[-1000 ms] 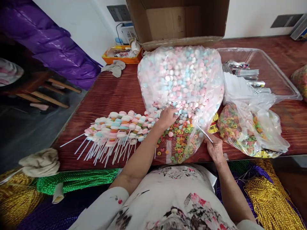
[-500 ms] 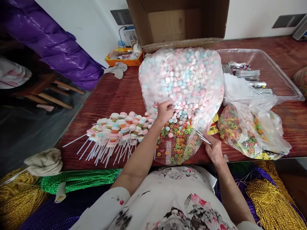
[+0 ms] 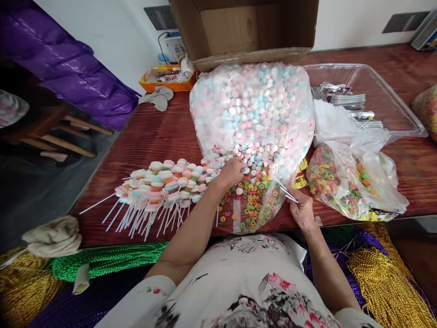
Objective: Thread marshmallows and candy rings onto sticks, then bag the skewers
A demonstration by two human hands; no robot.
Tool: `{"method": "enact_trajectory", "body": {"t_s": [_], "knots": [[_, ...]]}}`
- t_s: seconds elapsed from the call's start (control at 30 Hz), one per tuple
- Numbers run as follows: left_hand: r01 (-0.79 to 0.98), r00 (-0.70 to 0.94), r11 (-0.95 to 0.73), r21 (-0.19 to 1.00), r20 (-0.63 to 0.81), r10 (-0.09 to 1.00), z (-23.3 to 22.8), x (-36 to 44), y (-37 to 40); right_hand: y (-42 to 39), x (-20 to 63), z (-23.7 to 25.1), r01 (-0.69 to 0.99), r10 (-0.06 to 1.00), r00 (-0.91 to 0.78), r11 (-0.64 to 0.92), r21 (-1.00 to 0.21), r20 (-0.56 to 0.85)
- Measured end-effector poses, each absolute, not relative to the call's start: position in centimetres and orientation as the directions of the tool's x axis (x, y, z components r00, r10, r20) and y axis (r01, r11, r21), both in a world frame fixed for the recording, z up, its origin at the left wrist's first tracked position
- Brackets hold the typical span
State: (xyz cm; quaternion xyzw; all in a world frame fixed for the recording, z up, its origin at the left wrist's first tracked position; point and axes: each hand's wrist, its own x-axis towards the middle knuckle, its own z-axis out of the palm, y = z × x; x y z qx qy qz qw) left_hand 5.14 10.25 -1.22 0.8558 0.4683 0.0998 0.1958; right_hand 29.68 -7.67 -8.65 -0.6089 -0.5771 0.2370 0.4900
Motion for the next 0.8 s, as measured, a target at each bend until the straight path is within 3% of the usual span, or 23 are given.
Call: {"method": "enact_trajectory", "body": {"t_s": [0.3,0.4,0.47,0.53,0.67,0.8], "knots": [[0.681,0.646,-0.599,0.422,0.039,0.762,-1.8,5.1,8.7,-8.0,29.1,-7.1,0.419,0.873,0.351,0.176,-0.891,0.337],[0.611,0.576,-0.527,0.590,0.125,0.808,-1.6,4.9,7.8,-8.7,28.0,-5.5,0.436,0.885,0.315,0.186,-0.880,0.343],[0.425,0.481,-0.390,0.817,0.161,0.862,-1.0,4.4,6.6,-9.2,26.8,-4.2,0.455,0.922,0.227,0.186,-0.871,0.315],[0.156,0.392,-0.211,0.965,0.136,0.910,-0.1,3.7,5.0,-9.6,25.4,-2.8,0.468,0.959,0.112,0.180,-0.865,0.260],[-0.215,0.218,-0.045,0.975,0.093,0.972,1.1,2.1,2.1,-9.6,22.6,-0.6,0.447,0.974,-0.085,0.226,-0.865,0.211],[-0.255,0.084,-0.128,0.959,0.153,0.985,0.8,1.1,0.5,-9.3,21.2,0.1,0.442,0.959,-0.178,0.277,-0.853,0.219]]}}
